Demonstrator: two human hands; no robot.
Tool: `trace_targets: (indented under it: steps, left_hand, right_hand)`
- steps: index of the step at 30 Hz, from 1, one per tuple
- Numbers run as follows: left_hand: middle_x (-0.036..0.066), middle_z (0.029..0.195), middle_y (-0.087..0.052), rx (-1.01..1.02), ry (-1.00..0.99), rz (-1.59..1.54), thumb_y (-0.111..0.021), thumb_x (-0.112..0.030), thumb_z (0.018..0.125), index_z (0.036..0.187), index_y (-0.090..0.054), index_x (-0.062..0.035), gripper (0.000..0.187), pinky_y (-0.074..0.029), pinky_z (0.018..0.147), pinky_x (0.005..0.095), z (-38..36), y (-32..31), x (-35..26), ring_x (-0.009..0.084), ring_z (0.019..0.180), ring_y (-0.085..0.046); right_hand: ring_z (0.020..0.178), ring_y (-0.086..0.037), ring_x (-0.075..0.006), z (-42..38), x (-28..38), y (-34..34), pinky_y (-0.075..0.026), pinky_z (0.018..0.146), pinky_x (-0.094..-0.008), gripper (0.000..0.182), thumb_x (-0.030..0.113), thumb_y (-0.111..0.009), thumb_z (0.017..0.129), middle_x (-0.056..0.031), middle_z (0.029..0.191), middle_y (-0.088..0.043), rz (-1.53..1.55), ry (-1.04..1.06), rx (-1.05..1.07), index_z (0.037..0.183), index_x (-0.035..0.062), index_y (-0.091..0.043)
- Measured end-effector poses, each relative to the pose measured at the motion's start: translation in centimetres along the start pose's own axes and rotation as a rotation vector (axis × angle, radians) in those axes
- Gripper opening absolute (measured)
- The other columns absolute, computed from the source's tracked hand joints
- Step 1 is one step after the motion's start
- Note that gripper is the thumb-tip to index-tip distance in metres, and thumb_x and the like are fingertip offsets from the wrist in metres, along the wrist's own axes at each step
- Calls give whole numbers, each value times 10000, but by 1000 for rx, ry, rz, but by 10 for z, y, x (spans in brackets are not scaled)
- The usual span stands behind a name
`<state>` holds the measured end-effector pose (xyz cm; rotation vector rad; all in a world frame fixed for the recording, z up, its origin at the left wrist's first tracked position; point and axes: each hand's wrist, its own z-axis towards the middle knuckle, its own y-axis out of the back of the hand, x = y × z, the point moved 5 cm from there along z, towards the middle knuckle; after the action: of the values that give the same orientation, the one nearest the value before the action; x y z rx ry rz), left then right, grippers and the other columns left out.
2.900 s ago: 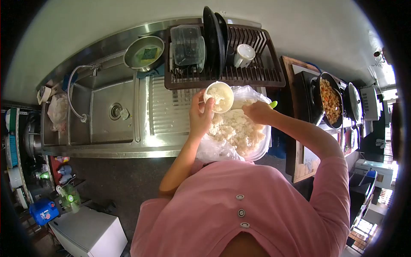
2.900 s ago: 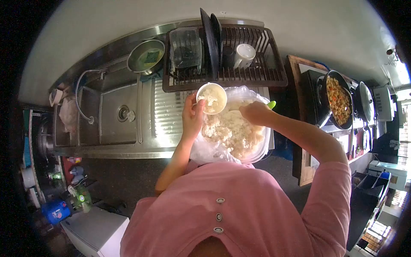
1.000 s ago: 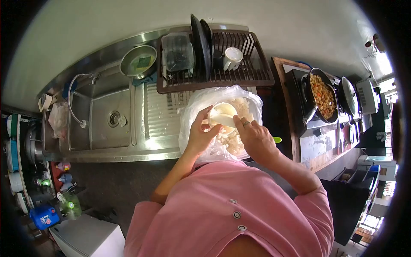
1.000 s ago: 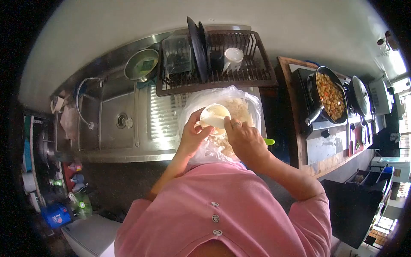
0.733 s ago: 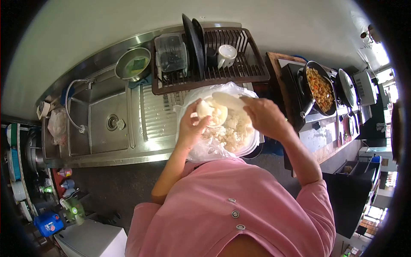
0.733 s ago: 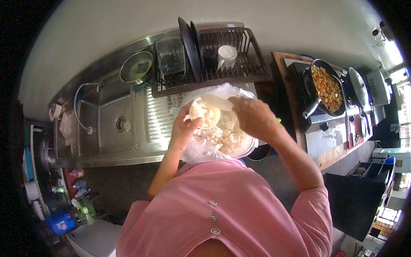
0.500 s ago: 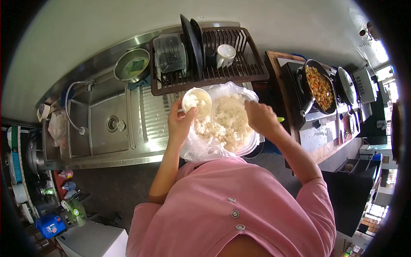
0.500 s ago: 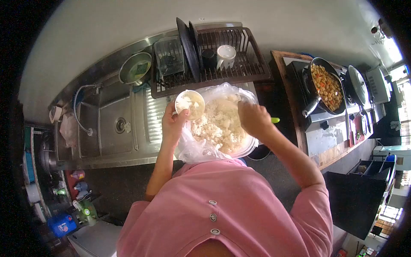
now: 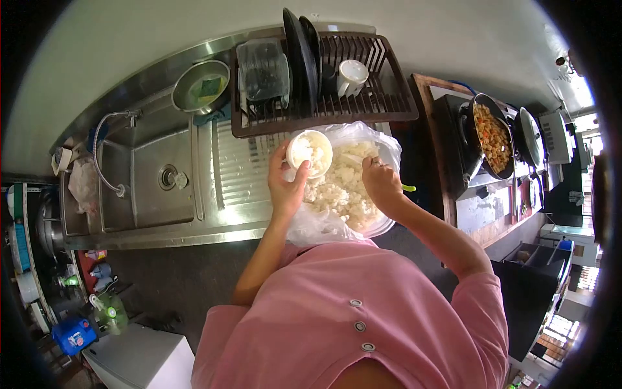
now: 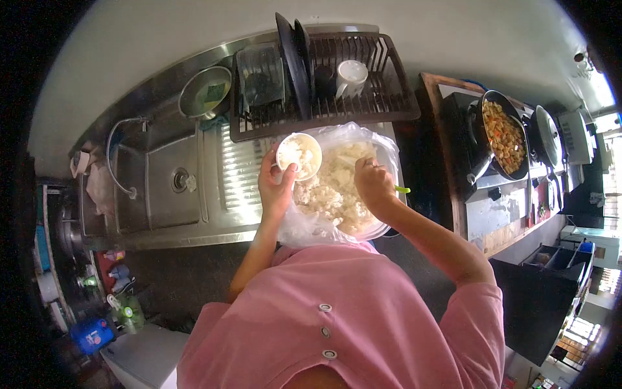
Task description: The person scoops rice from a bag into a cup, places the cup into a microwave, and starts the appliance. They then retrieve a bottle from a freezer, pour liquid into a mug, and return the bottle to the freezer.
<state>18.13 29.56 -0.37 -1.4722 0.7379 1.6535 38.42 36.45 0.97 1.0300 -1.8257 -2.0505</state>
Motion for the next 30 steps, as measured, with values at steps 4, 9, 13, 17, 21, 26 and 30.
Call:
trace_targets:
  steps: [4,9,13,17,21,26,30]
  left_hand:
    - [127,1204,-521,12,-25,76,-697,-140,804,1288,-469,17,558,-462,867,298,-3,0,-4,185,1016,-555]
    - [128,1209,-519,-24,19,-51,-689,-95,802,1292,-465,20,551,-465,876,298,-5,-4,-4,186,1022,-562]
    - [125,1213,-517,-33,-25,-78,-683,-59,799,1296,-463,19,549,-464,878,289,-3,-4,-3,181,1029,-559]
    - [132,1226,-510,-47,-9,-90,-687,-56,794,1301,-460,12,559,-459,893,298,-3,-2,6,188,1042,-556]
    - [140,1239,-500,-62,-17,-84,-694,-56,786,1301,-464,7,567,-456,904,313,-3,-1,12,195,1048,-554]
    - [150,1233,-506,-85,-49,-52,-703,-64,780,1293,-471,14,568,-455,907,321,-2,-1,4,207,1051,-558]
    - [156,1219,-519,-102,-94,20,-706,-70,777,1284,-476,22,564,-460,897,319,-2,0,0,210,1040,-568]
  right_hand:
    - [608,-659,-237,3,20,-1,-535,483,-306,233,100,-596,784,-119,747,-612,-160,-54,76,983,-10,-542]
    - [586,-667,-237,19,13,-10,-536,489,-326,190,105,-582,805,-114,684,-638,72,59,144,951,-8,-539]
    - [698,-678,-322,38,-8,-4,-547,600,-405,135,71,-536,827,-185,739,-657,286,163,354,928,-17,-520]
    - [777,-672,-351,48,-9,-19,-535,670,-448,212,58,-558,790,-222,810,-656,321,220,453,972,-43,-515]
    - [808,-663,-357,54,-11,-24,-526,684,-455,285,61,-553,761,-238,828,-655,356,280,517,1020,-57,-558]
    - [728,-658,-368,58,-7,-49,-522,587,-461,281,124,-513,826,-255,904,-642,445,319,716,984,-106,-549]
    - [589,-626,-303,50,-14,-43,-493,459,-412,383,251,-435,901,-203,819,-630,741,88,834,997,-104,-542]
